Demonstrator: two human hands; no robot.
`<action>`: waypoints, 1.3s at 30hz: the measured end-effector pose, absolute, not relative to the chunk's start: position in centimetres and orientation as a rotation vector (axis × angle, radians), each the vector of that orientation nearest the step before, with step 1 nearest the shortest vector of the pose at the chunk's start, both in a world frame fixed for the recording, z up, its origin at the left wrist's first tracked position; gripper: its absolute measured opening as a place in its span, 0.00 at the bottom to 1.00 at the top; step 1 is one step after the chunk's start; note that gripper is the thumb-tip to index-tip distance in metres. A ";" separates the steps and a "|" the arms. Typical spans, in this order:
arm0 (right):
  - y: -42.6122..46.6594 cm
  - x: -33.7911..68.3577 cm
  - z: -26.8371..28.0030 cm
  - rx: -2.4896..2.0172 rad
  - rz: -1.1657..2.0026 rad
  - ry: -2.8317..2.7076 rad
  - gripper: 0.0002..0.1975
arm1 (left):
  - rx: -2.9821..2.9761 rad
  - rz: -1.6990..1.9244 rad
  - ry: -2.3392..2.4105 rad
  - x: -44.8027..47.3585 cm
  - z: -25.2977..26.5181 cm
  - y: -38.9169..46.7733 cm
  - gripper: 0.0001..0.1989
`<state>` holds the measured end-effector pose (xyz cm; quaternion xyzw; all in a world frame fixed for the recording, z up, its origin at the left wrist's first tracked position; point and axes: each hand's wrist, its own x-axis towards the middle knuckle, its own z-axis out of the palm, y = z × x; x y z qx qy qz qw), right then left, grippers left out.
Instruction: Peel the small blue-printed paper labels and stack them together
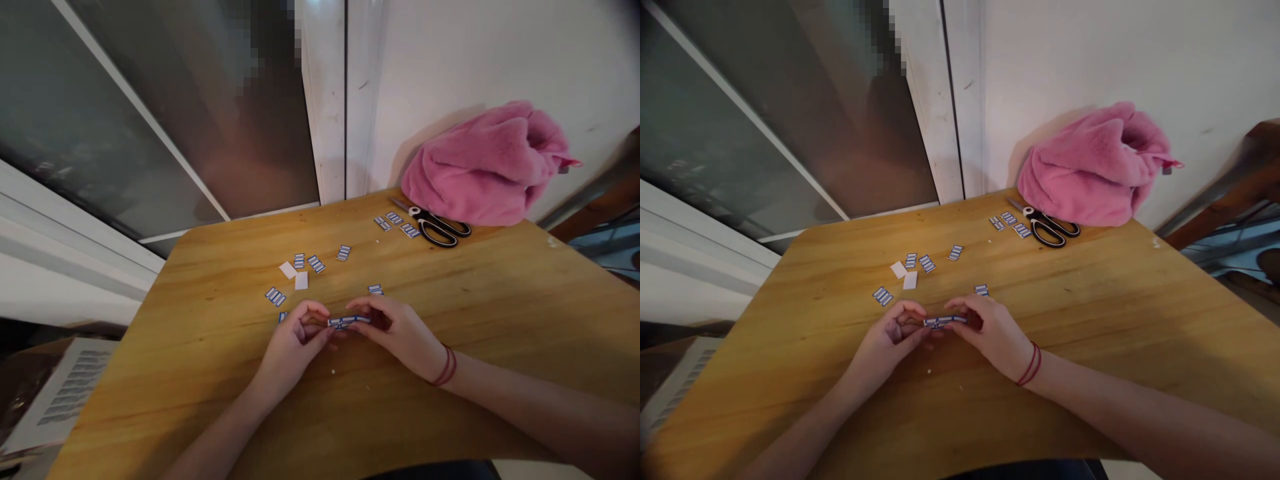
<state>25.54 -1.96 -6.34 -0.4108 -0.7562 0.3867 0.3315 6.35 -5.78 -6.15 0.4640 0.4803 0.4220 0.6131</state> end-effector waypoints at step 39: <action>-2.0 25.7 -7.5 -0.973 0.663 -2.444 0.04 | 2.102 0.529 1.514 6.7 -6.6 -6.4 0.04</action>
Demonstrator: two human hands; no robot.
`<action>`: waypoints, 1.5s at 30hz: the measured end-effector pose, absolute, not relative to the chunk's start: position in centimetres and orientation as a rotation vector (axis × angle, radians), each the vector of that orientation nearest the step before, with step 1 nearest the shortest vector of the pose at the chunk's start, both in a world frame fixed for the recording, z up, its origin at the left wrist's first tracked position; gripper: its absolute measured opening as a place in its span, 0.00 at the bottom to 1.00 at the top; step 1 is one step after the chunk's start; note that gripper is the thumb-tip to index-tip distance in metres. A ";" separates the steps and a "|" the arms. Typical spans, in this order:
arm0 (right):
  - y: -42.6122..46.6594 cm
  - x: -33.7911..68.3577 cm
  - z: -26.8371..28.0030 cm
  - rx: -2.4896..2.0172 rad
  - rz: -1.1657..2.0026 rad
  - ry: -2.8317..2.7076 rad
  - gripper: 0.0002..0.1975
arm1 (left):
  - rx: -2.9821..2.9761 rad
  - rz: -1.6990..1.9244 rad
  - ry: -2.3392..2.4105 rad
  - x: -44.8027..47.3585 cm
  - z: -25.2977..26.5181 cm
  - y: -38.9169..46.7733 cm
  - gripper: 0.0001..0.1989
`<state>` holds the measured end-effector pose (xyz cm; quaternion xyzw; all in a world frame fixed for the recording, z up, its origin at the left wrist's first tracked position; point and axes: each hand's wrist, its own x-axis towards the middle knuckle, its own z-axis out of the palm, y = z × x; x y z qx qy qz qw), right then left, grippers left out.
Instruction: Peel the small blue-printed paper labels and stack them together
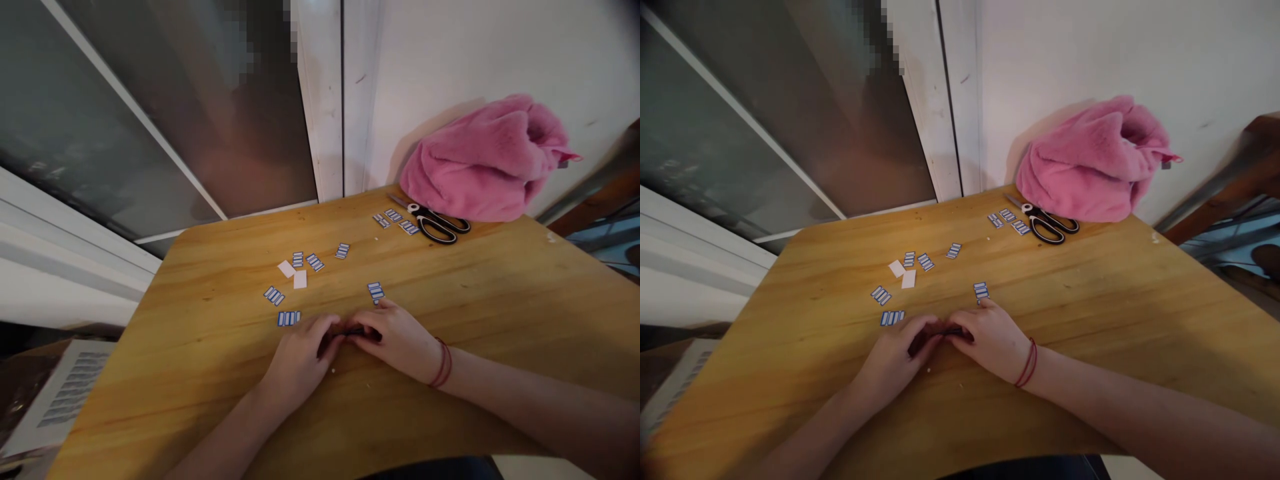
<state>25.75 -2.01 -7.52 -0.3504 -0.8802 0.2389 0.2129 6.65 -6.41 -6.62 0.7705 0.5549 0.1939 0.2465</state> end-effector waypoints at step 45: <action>3.7 28.2 -6.9 -0.958 1.439 -1.663 0.21 | 2.170 0.637 1.546 5.7 -2.7 0.0 0.08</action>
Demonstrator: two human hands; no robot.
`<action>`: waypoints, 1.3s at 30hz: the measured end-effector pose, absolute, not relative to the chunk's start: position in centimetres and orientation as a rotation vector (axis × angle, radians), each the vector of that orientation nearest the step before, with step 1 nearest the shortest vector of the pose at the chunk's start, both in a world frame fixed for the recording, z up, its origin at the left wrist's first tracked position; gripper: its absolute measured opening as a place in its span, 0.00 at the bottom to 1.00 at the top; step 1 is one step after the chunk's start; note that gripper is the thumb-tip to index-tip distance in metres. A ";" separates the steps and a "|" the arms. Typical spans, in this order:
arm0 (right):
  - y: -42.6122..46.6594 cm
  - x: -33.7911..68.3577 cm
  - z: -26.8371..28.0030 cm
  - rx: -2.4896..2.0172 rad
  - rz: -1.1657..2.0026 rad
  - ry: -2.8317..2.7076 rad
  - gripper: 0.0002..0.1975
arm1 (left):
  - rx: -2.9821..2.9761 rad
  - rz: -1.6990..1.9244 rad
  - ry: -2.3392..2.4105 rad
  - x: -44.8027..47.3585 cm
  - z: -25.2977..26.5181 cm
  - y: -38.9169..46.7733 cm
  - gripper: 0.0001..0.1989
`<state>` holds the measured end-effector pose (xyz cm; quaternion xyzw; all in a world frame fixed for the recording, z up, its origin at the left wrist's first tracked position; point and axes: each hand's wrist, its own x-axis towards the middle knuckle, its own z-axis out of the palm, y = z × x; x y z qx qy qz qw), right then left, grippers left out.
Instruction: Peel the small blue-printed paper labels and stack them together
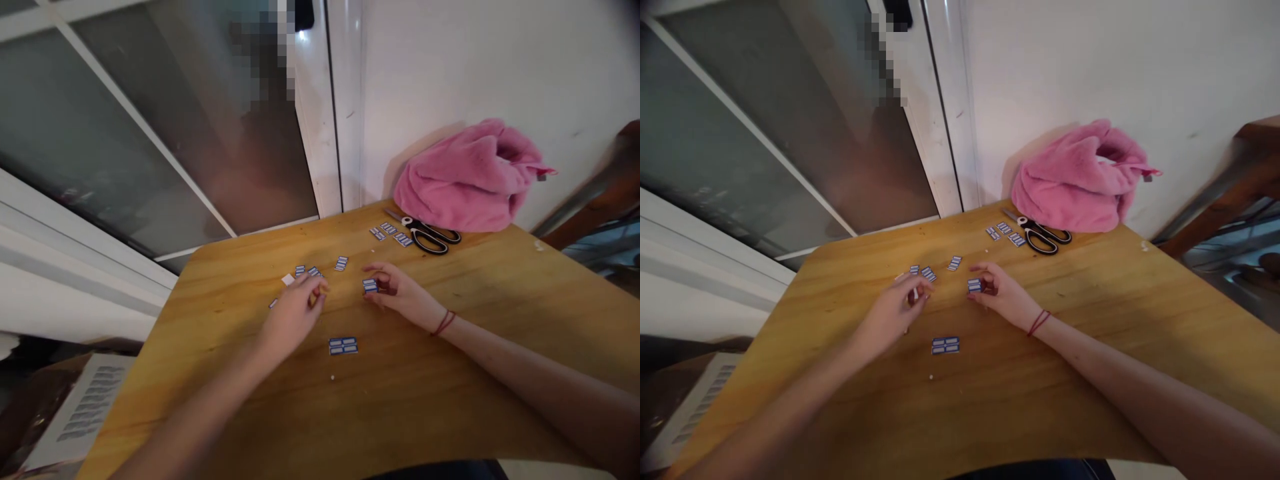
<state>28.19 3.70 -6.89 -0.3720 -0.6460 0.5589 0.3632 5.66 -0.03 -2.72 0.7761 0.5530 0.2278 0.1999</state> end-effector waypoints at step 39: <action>3.5 27.2 -8.3 -0.856 1.588 -1.619 0.09 | 1.917 0.887 1.512 9.7 -5.2 3.6 0.05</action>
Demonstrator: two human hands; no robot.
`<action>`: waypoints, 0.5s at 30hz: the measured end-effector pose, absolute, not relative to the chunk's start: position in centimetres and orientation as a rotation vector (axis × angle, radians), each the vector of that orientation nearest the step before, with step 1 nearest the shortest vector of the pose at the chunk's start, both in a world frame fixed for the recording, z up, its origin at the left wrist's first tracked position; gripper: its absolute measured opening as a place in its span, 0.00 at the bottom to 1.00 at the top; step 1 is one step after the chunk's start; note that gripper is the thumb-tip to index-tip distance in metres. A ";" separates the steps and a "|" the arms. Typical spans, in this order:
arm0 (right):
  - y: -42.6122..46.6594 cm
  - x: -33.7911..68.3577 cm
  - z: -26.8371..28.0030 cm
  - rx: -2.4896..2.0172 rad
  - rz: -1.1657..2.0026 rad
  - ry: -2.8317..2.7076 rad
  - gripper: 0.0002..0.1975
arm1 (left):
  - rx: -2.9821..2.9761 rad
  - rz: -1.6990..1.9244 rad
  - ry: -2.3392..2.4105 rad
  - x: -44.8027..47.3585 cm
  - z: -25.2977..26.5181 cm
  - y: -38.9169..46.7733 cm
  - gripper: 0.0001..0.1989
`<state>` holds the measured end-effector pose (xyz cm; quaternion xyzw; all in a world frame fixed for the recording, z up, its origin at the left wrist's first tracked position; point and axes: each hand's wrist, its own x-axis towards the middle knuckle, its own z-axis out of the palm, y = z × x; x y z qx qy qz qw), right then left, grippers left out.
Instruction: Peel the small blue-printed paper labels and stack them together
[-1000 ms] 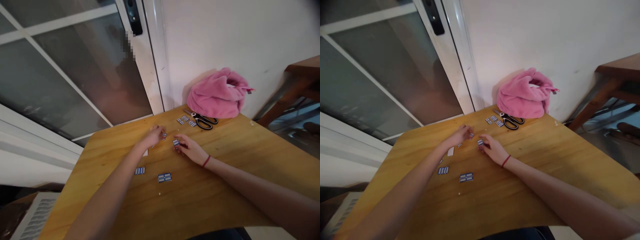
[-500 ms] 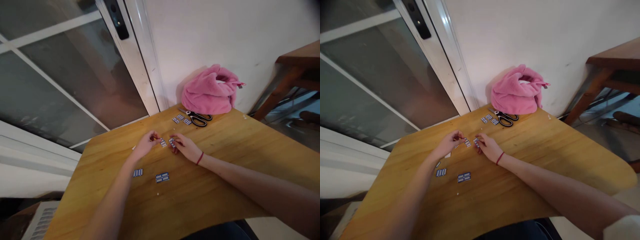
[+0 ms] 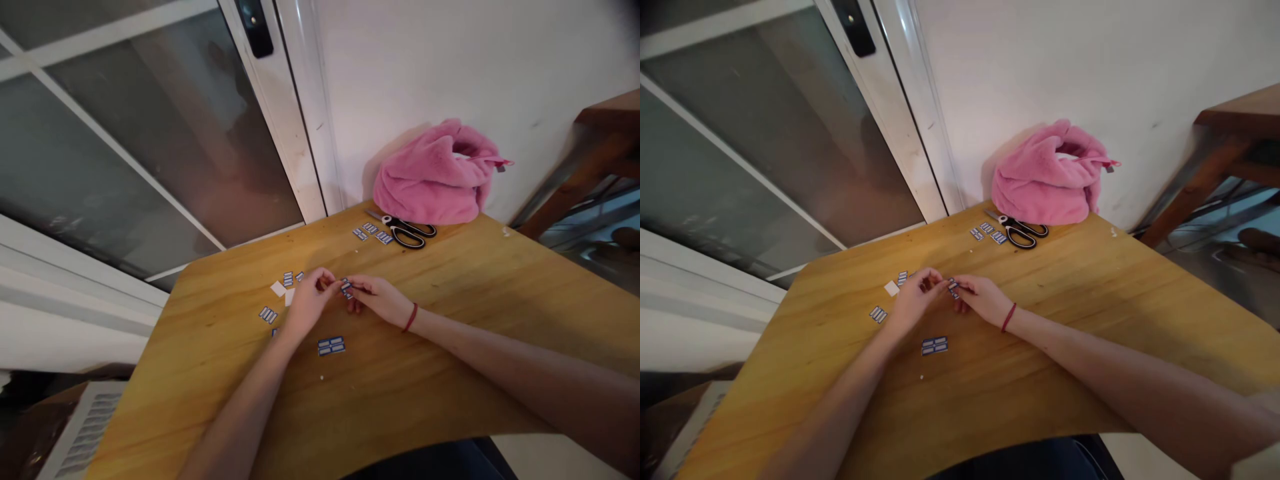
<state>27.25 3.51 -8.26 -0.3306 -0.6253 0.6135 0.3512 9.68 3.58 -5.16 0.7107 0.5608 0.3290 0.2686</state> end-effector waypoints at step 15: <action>3.9 27.1 -9.1 -0.824 1.620 -1.517 0.12 | 1.958 0.629 1.852 0.8 -5.1 7.7 0.07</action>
